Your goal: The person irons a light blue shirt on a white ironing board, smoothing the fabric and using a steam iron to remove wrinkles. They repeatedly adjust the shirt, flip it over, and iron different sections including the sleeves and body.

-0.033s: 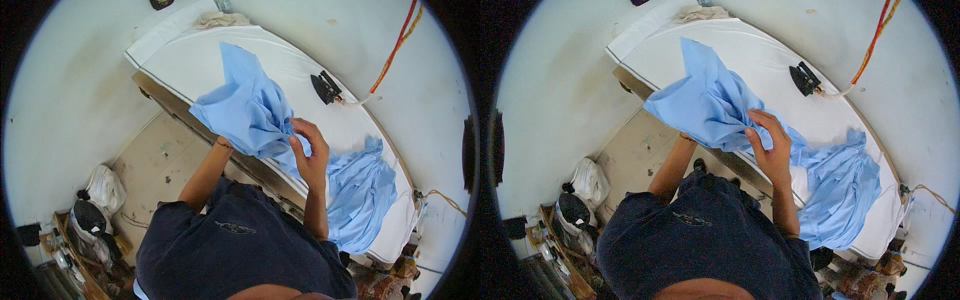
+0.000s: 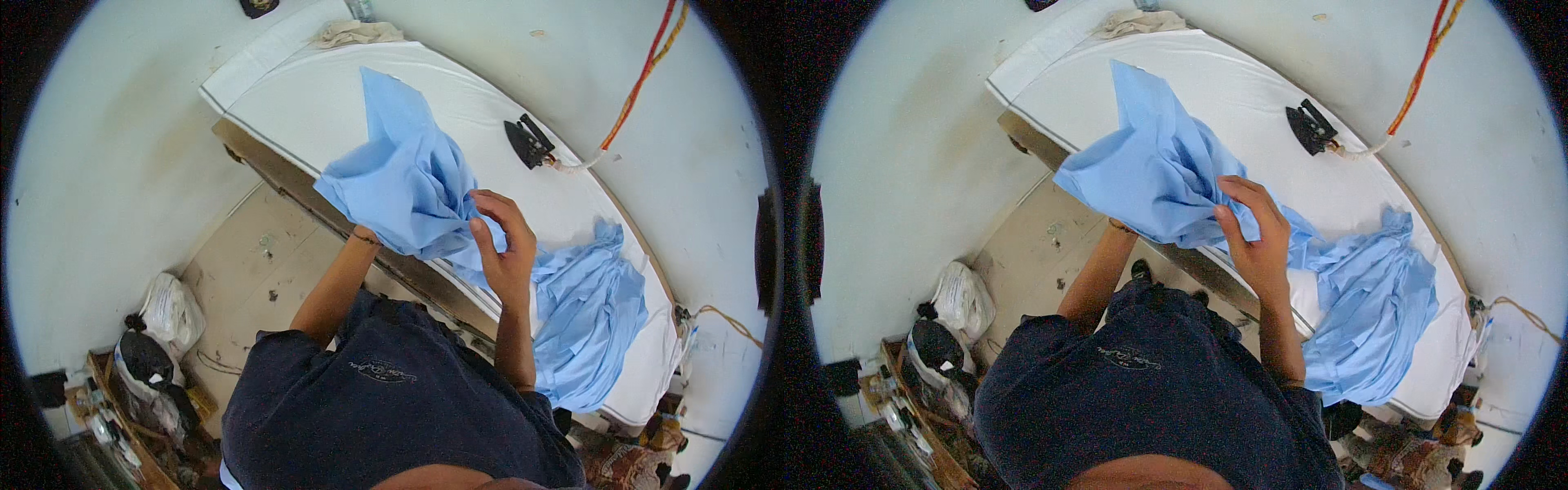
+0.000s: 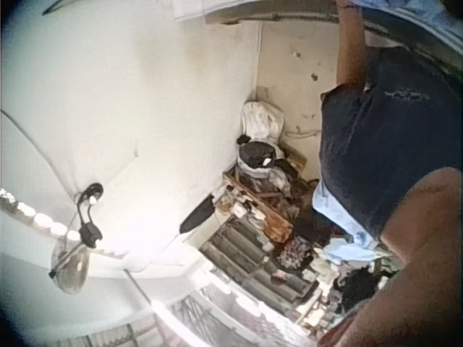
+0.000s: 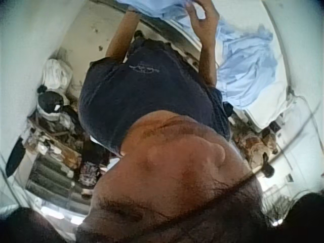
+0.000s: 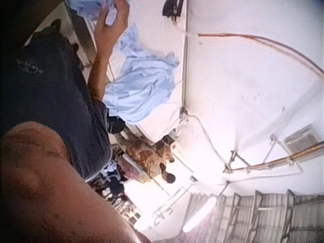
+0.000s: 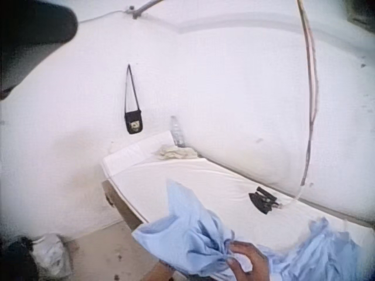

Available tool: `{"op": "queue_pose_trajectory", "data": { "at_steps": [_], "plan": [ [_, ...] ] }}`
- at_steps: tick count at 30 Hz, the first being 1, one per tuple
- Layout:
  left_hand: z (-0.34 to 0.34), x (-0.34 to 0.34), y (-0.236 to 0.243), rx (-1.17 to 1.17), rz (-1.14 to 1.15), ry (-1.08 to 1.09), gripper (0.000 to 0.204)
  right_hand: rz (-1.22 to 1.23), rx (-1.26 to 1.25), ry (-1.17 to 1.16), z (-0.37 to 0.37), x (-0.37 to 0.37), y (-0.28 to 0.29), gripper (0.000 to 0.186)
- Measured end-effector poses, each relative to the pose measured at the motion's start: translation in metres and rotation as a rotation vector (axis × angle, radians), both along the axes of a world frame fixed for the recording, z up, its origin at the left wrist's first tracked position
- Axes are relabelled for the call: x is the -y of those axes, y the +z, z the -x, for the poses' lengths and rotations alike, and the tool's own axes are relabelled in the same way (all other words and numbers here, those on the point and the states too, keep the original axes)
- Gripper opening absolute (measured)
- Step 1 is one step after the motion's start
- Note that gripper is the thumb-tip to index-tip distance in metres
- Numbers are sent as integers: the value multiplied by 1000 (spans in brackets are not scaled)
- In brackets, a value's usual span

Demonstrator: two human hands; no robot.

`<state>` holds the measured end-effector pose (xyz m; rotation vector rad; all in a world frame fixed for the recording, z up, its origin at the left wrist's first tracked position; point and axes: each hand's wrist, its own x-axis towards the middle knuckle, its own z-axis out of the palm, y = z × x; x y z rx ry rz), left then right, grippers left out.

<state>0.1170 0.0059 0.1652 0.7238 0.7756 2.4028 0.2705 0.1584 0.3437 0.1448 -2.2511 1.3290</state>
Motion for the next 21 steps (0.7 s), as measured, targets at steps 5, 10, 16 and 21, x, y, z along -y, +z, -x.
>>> {"op": "queue_pose_trajectory", "data": {
  "at_steps": [5,10,16,21],
  "plan": [
    [-22,-13,28,-162,235,57,82,-84,31,-111,11,15,-10,38],
    [-35,-21,50,-316,417,48,89,-150,102,-233,0,-1,-55,36],
    [-31,-8,33,-235,413,108,71,367,-123,-387,-21,-25,-60,15],
    [-30,33,31,-295,492,7,37,343,-250,-587,-38,-48,-60,13]
  ]
}}
